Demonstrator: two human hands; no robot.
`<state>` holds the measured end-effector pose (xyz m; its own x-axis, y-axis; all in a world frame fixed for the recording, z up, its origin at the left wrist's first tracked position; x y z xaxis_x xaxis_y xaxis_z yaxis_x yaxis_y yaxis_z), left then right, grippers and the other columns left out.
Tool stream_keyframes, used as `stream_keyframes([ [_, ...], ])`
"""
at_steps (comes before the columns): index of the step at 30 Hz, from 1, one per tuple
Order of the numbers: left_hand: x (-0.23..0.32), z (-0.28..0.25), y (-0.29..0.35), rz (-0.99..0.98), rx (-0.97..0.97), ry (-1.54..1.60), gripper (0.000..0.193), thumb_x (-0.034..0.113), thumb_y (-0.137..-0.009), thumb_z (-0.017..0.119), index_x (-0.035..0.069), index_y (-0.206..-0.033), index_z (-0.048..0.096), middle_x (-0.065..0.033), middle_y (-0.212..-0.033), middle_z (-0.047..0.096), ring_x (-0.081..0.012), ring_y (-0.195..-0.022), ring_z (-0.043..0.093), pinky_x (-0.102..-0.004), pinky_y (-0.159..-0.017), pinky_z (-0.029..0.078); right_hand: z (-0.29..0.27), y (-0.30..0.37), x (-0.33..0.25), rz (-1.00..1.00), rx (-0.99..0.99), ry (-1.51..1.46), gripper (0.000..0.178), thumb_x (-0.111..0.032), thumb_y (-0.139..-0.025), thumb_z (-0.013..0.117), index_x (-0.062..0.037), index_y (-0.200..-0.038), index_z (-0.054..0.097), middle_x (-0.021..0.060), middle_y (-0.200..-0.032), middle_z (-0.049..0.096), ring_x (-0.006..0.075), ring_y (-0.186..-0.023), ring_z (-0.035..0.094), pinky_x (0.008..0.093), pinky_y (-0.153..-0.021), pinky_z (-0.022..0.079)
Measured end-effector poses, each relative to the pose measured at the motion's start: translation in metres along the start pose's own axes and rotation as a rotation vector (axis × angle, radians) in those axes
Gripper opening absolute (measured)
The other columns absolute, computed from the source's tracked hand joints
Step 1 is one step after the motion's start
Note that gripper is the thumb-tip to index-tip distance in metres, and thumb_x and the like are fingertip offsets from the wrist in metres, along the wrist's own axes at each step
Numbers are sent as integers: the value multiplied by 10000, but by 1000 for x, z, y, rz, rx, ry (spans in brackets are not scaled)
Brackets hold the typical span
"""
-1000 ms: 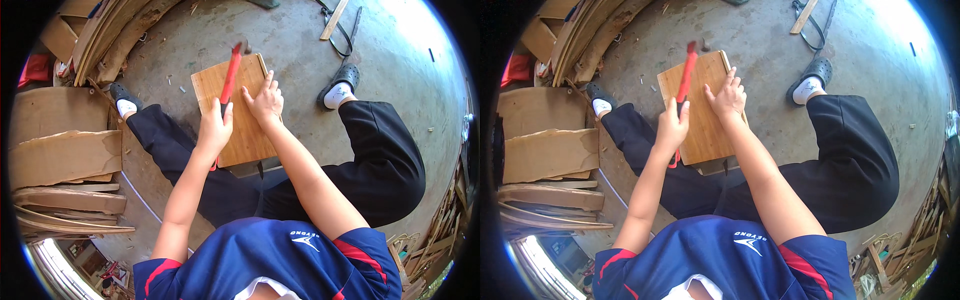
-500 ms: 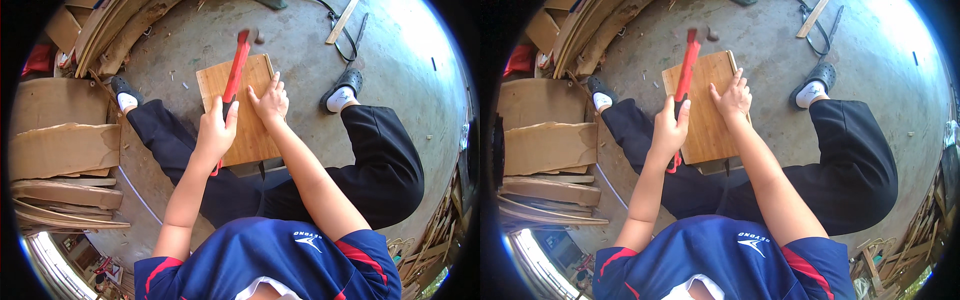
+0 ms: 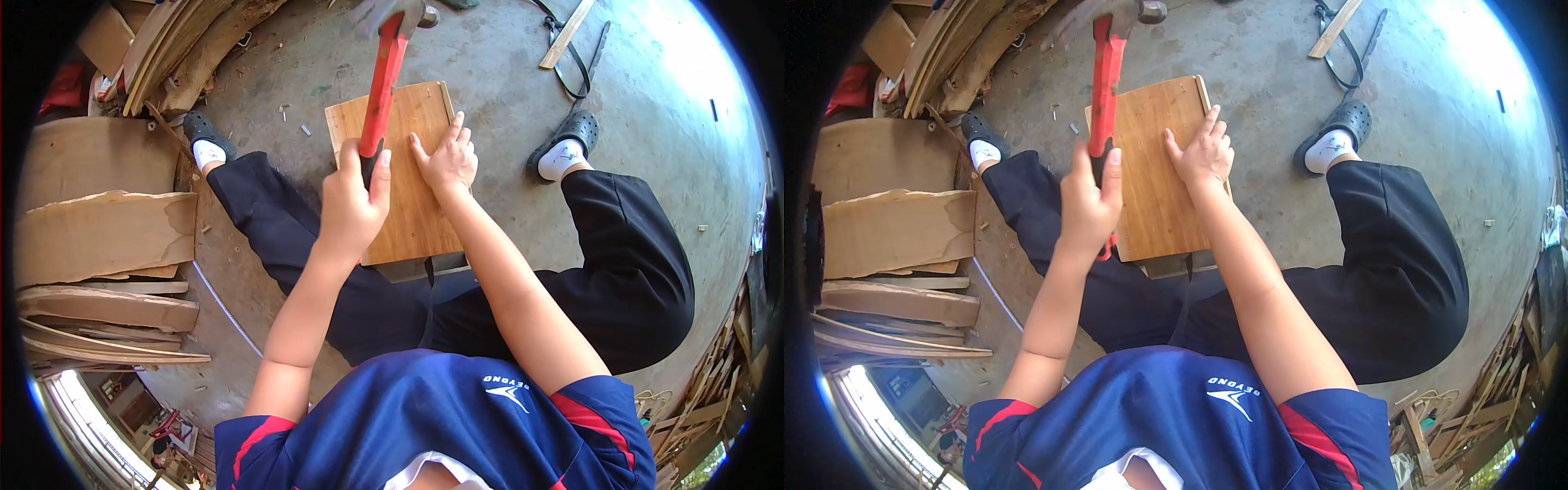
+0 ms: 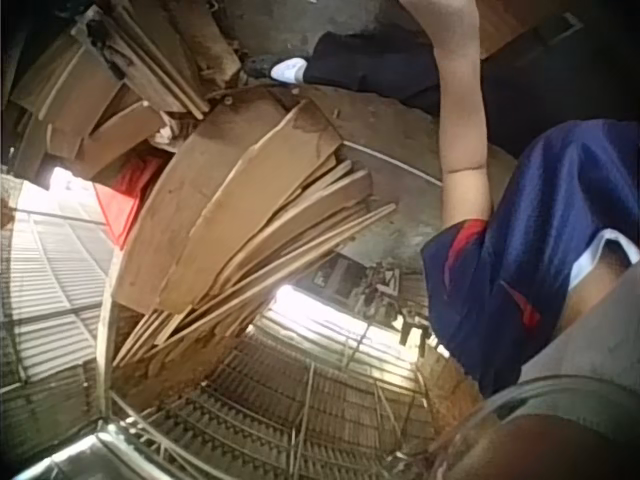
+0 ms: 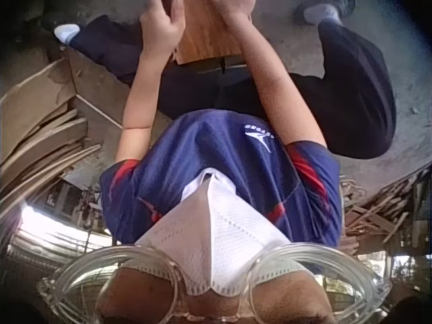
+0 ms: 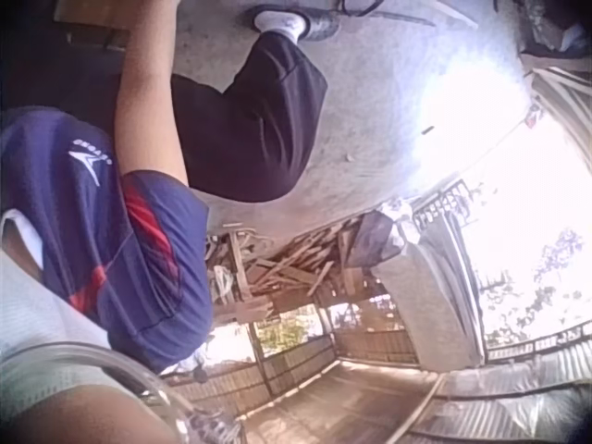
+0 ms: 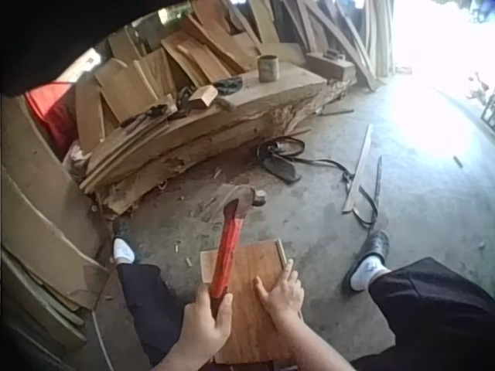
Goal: Assembling a wooden box by positioning panels and hammering nails into them.
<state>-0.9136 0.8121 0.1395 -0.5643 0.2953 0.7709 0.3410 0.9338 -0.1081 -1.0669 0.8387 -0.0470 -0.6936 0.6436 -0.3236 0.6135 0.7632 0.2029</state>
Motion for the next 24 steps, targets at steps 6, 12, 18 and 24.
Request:
stream_keyframes([
  [6, -48, 31, 10, -106, -216, -231, 230, 191, -926, 579, -11, -968, 478, -247, -615, 577, -419, -583, 611, -462, -484, 449, 0, 0, 0, -17, 53, -10, 1043, -698, -745, 566, 42, -1418, 274, 143, -1120, 536, 264, -918, 602, 362, -747, 515],
  [12, -5, 5, 0, -16, -5, -6, 210, 183, -930, 586, 9, -984, 483, -207, -608, 574, -376, -566, 620, -405, -484, 445, -3, 1, -2, -19, 46, 0, 1042, -694, -742, 575, 43, -1416, 278, 144, -1100, 539, 268, -903, 610, 363, -728, 522],
  [18, -44, 30, 3, -162, -243, -171, 236, 215, -937, 567, -3, -970, 483, -241, -618, 570, -421, -596, 607, -440, -497, 445, -1, 2, 2, -9, 17, -2, 1055, -709, -748, 559, 39, -1428, 259, 157, -1132, 528, 280, -943, 606, 365, -755, 519],
  [24, -19, 16, 8, -13, 4, -36, 189, 168, -923, 588, 16, -967, 486, -216, -628, 584, -400, -587, 617, -423, -492, 456, -1, 1, 0, -8, -6, -11, 1069, -720, -746, 554, 43, -1431, 250, 163, -1141, 526, 283, -972, 602, 352, -773, 522],
])
Point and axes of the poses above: each hand's wrist, its own y-axis away from the middle knuckle, its own z-axis out of the palm, x = y × z, the point moved 10 cm from there along -y, towards the middle knuckle
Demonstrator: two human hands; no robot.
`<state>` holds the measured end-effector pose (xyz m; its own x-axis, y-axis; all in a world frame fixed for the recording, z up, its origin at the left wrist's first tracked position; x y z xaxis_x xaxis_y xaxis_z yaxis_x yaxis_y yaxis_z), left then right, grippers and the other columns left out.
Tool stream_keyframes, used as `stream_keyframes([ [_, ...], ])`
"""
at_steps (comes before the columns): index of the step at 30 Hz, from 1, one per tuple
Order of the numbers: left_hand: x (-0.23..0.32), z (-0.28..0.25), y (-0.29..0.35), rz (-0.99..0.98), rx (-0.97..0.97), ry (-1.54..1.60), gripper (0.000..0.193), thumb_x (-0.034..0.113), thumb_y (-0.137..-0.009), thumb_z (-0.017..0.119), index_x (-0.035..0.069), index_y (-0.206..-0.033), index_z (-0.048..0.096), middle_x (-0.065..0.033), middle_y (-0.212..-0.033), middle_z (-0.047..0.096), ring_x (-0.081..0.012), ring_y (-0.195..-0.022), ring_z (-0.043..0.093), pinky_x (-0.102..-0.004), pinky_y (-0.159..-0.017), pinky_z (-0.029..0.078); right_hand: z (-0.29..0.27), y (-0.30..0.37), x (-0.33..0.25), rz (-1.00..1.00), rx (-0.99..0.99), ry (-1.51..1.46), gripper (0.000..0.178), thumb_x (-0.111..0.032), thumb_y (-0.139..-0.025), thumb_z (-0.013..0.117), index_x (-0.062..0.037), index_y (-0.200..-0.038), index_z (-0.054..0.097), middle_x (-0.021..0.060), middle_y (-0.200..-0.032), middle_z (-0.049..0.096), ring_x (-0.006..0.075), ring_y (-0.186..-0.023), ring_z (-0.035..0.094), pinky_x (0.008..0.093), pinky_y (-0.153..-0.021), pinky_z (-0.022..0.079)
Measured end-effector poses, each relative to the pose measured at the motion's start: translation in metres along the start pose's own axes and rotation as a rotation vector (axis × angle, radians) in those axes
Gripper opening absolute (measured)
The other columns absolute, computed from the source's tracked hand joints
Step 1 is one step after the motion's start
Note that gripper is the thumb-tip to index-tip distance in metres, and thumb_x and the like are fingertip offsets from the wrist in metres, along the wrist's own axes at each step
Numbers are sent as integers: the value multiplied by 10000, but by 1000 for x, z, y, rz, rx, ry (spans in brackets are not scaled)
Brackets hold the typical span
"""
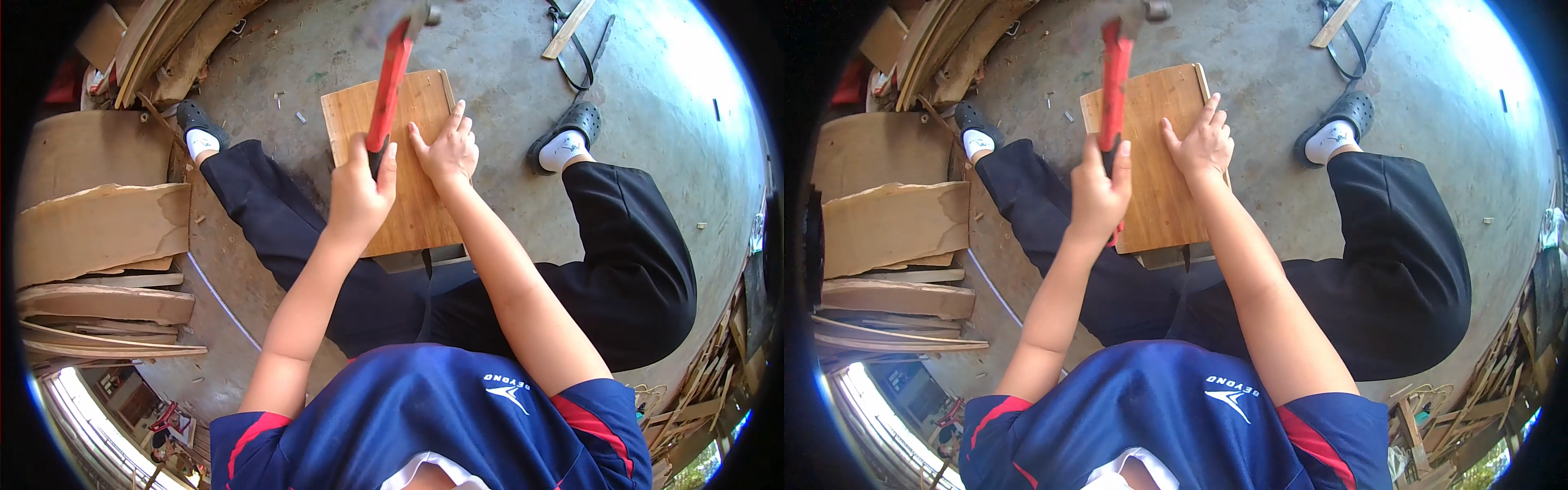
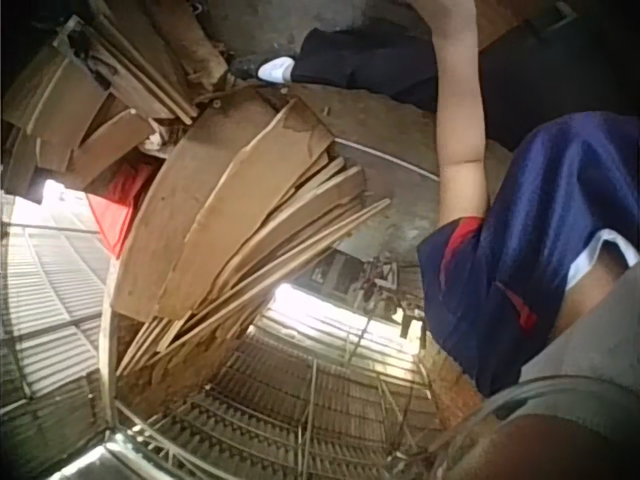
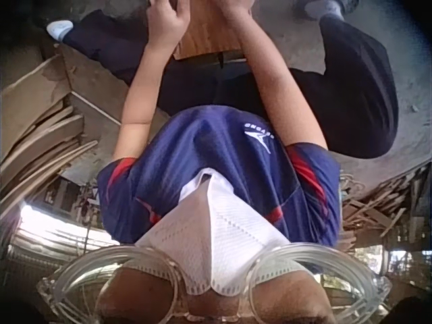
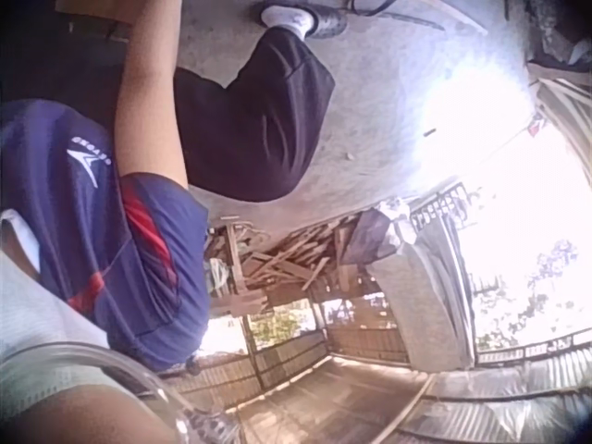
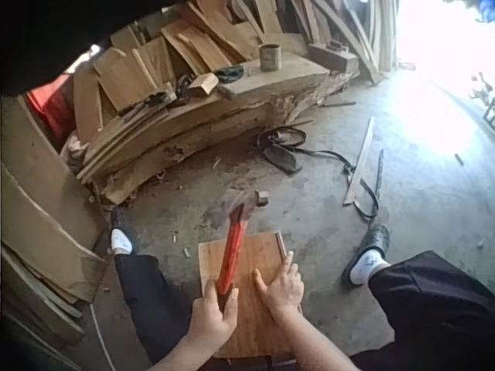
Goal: Assembling a wooden box by positioning panels and hammering nails into them.
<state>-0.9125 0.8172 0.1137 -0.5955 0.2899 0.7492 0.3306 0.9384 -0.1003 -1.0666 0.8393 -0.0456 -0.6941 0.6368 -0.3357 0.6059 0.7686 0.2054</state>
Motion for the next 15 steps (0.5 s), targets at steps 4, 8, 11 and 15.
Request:
stream_keyframes([
  [4, -40, 26, 1, -108, -200, -214, 218, 190, -933, 569, -5, -974, 481, -230, -622, 577, -420, -585, 605, -456, -497, 449, 2, 4, 0, -15, 3, 7, 1062, -714, -750, 553, 50, -1426, 260, 161, -1128, 529, 281, -961, 601, 350, -769, 519],
  [8, 5, -10, -15, -82, -79, 30, 227, 211, -925, 598, 18, -975, 489, -209, -618, 577, -390, -566, 613, -406, -479, 443, 3, -3, 6, 3, 6, 4, 1080, -711, -737, 558, 43, -1438, 232, 153, -1122, 533, 260, -936, 597, 355, -758, 508],
  [11, 4, -6, -4, 24, 87, 2, 196, 172, -926, 590, 20, -974, 477, -190, -602, 569, -382, -564, 616, -406, -479, 444, 0, 1, 2, -15, 57, 24, 1081, -713, -737, 556, 43, -1439, 231, 148, -1109, 535, 257, -916, 601, 353, -747, 509],
  [15, -42, 29, 7, -61, -208, -195, 234, 200, -928, 581, -3, -957, 469, -228, -595, 565, -415, -579, 609, -448, -483, 444, 2, 6, -7, -18, -28, 6, 1059, -710, -756, 550, 54, -1428, 254, 168, -1121, 527, 287, -948, 603, 361, -759, 520],
])
Point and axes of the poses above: each hand's wrist, its own y-axis away from the middle knuckle, its own z-axis out of the palm, x = y × z, the point moved 10 cm from there along -y, towards the middle knuckle
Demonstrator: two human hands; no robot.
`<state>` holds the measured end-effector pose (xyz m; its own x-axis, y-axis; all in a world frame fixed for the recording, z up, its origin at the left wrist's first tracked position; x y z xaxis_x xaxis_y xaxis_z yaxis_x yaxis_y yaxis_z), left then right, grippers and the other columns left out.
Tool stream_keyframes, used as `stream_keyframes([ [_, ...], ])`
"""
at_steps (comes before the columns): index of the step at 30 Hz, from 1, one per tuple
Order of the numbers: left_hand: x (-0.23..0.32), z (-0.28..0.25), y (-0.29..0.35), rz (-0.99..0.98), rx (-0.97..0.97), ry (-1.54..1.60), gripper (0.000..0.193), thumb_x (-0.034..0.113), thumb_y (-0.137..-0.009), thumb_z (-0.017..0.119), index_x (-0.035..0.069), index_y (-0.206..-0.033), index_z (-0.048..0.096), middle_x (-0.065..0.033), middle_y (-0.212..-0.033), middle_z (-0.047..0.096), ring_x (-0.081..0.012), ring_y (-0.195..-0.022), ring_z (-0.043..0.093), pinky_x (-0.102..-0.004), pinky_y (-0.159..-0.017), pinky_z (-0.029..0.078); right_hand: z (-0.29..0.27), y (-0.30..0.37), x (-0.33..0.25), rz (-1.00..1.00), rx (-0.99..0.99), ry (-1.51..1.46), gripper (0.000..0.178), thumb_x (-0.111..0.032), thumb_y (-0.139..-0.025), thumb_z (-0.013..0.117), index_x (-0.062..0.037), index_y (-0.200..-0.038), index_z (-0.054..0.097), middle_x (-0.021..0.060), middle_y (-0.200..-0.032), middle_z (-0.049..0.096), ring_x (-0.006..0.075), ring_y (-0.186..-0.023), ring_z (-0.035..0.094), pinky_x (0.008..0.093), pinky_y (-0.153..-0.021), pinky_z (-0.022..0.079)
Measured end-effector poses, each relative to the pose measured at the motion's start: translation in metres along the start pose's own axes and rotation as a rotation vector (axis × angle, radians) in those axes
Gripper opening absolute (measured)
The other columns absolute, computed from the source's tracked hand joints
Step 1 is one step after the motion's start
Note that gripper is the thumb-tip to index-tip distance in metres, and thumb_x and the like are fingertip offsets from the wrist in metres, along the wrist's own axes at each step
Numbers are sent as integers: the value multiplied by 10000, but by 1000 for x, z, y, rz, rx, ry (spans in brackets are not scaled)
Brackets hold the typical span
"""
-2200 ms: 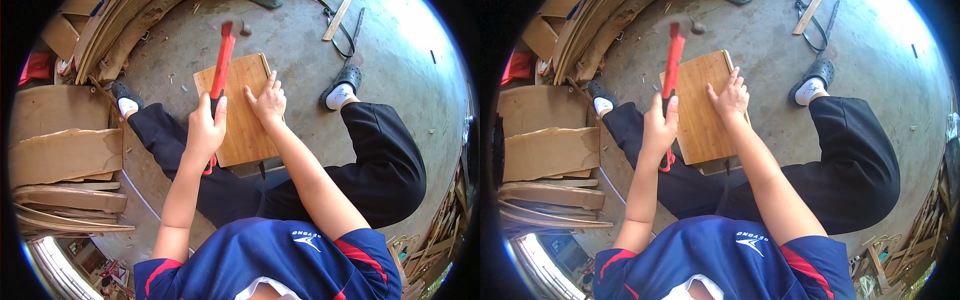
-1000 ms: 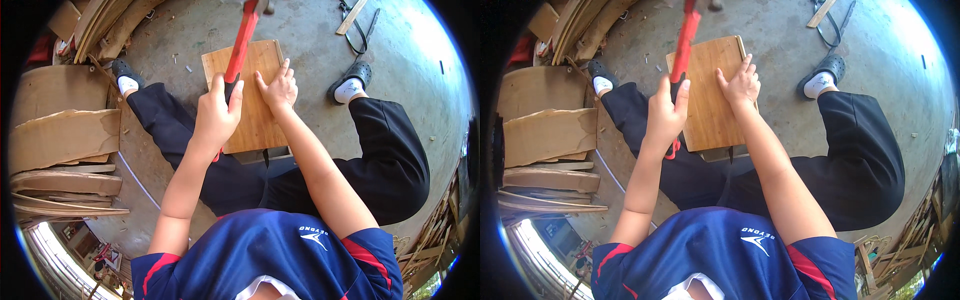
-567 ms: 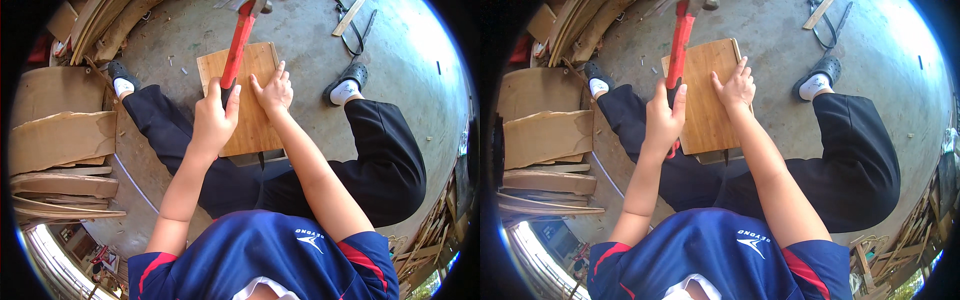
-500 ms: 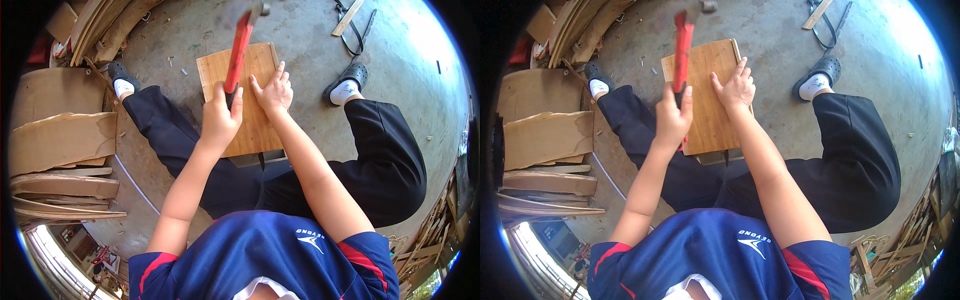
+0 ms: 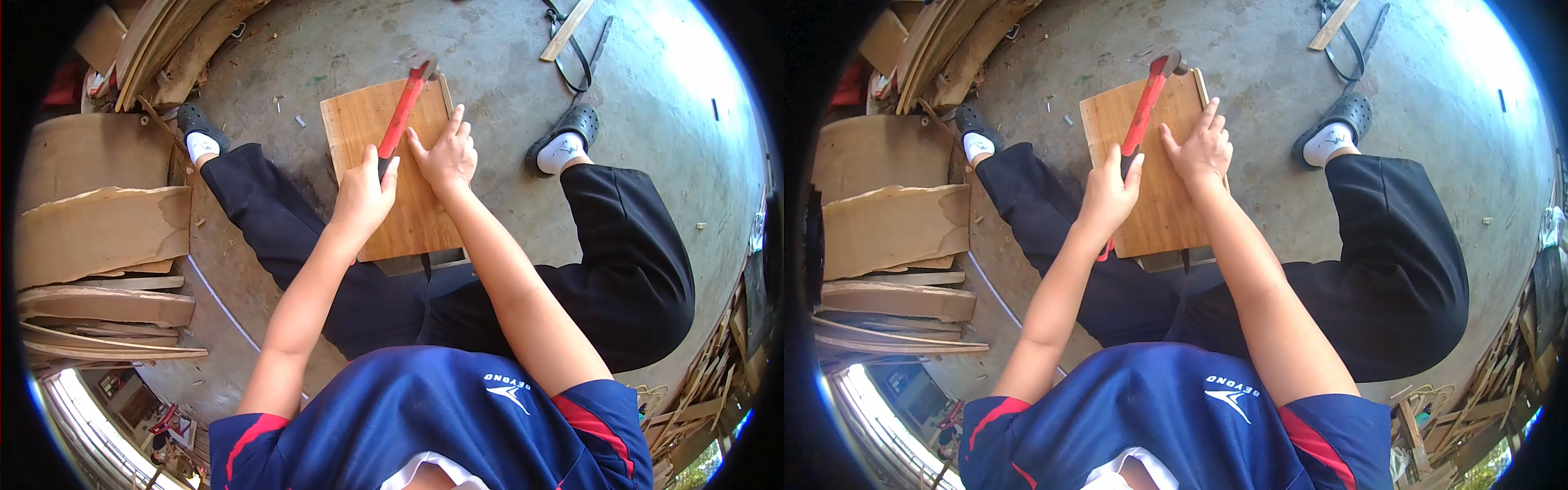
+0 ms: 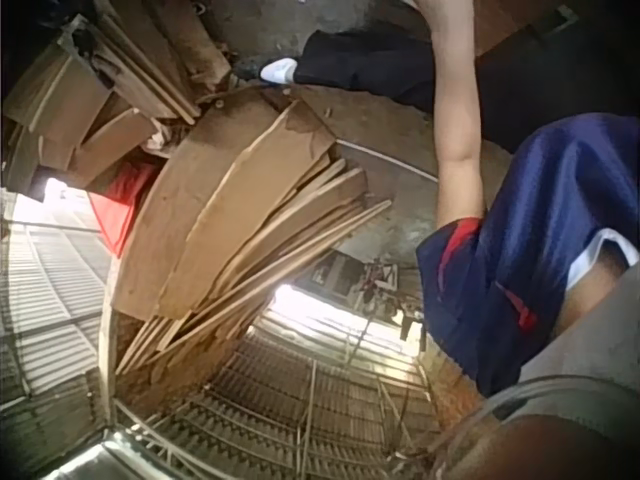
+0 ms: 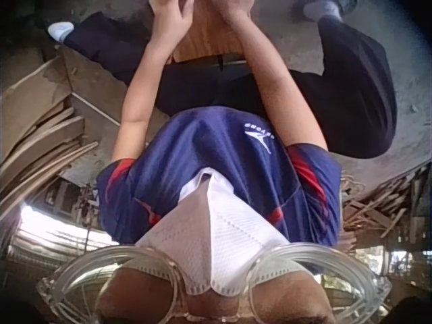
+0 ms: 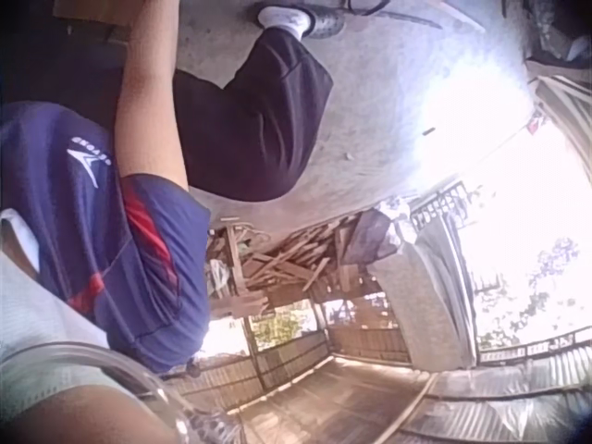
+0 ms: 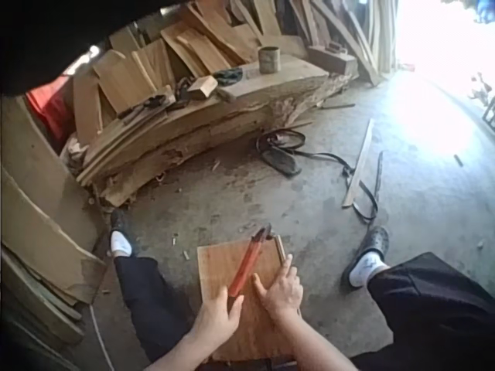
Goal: Assembling a wooden box by positioning panels and hammering nails into them.
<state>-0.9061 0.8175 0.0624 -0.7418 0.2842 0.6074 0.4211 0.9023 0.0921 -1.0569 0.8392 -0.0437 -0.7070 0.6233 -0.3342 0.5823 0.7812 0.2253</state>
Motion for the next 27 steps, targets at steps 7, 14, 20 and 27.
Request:
stream_keyframes([
  [7, 46, -35, 2, 96, 211, 209, 191, 128, -906, 609, 4, -964, 475, -208, -594, 565, -410, -582, 610, -418, -475, 446, -2, -5, 9, 12, 37, 2, 1081, -720, -739, 557, 44, -1435, 239, 159, -1118, 528, 273, -923, 607, 357, -742, 519],
  [14, 24, -31, -5, -142, -36, 170, 234, 210, -924, 594, 2, -943, 489, -224, -627, 580, -413, -602, 617, -418, -496, 454, -3, -5, 14, 18, 38, 11, 1080, -717, -743, 562, 47, -1434, 238, 161, -1112, 530, 283, -940, 607, 355, -748, 523],
  [20, 5, 0, 8, -112, 26, 54, 196, 180, -929, 577, 20, -966, 470, -218, -633, 590, -413, -601, 618, -446, -502, 453, 1, -2, 5, 11, 38, 26, 1095, -727, -722, 562, 28, -1444, 236, 141, -1115, 533, 253, -907, 608, 348, -732, 515],
  [27, 42, -41, 7, -51, 111, 235, 208, 201, -961, 554, -1, -997, 524, -154, -637, 579, -141, -521, 527, -332, -502, 430, -1, -4, 16, 20, 53, 14, 1099, -737, -727, 560, 46, -1431, 248, 163, -1094, 537, 278, -928, 612, 351, -754, 525],
])
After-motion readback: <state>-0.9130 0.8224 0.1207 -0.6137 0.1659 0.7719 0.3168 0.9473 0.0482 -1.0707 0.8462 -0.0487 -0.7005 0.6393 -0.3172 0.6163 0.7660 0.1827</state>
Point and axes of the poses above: each hand's wrist, its own y-axis away from the middle knuckle, its own z-axis out of the palm, x = y × z, the point moved 10 cm from there along -y, towards the middle knuckle
